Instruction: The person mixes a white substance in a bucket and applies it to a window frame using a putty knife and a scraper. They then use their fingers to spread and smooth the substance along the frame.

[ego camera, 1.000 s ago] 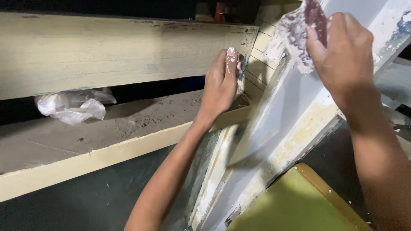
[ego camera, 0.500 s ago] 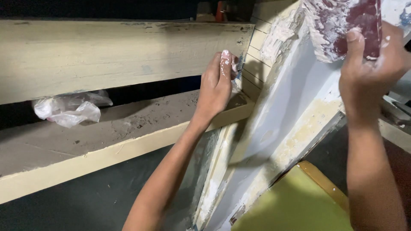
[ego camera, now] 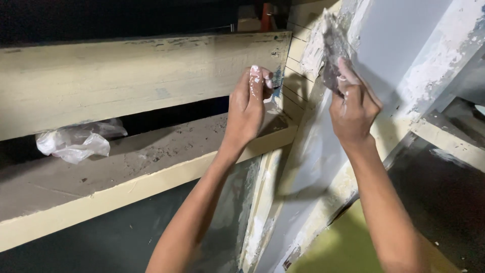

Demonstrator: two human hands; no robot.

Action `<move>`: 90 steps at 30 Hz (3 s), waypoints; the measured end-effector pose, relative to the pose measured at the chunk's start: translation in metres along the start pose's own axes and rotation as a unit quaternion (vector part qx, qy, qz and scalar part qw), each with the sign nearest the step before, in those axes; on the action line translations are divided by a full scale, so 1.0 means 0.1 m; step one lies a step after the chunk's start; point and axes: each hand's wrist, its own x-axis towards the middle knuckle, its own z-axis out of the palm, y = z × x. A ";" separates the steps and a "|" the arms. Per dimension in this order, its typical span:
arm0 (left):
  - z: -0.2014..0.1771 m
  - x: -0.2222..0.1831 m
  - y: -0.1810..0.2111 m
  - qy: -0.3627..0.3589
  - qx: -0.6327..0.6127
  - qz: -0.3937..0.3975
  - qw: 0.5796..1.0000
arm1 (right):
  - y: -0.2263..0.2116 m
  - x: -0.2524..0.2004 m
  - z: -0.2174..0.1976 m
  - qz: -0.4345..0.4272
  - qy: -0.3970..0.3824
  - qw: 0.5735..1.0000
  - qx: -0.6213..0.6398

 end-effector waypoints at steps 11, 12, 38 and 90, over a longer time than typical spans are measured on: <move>-0.07 -0.11 -0.19 0.018 -0.044 -0.004 0.999 | -0.46 -0.36 0.05 0.014 -0.041 0.999 -0.003; -0.07 -0.12 -0.19 0.018 -0.038 -0.009 0.999 | -0.48 -0.38 0.01 0.008 -0.038 0.999 0.008; 0.08 -0.10 -0.06 0.009 -0.015 0.002 1.000 | -0.29 -0.07 -0.32 0.221 -0.036 0.974 0.044; 0.14 -0.08 0.00 0.004 -0.058 -0.002 0.998 | 0.31 0.28 -0.43 0.067 0.016 0.997 0.014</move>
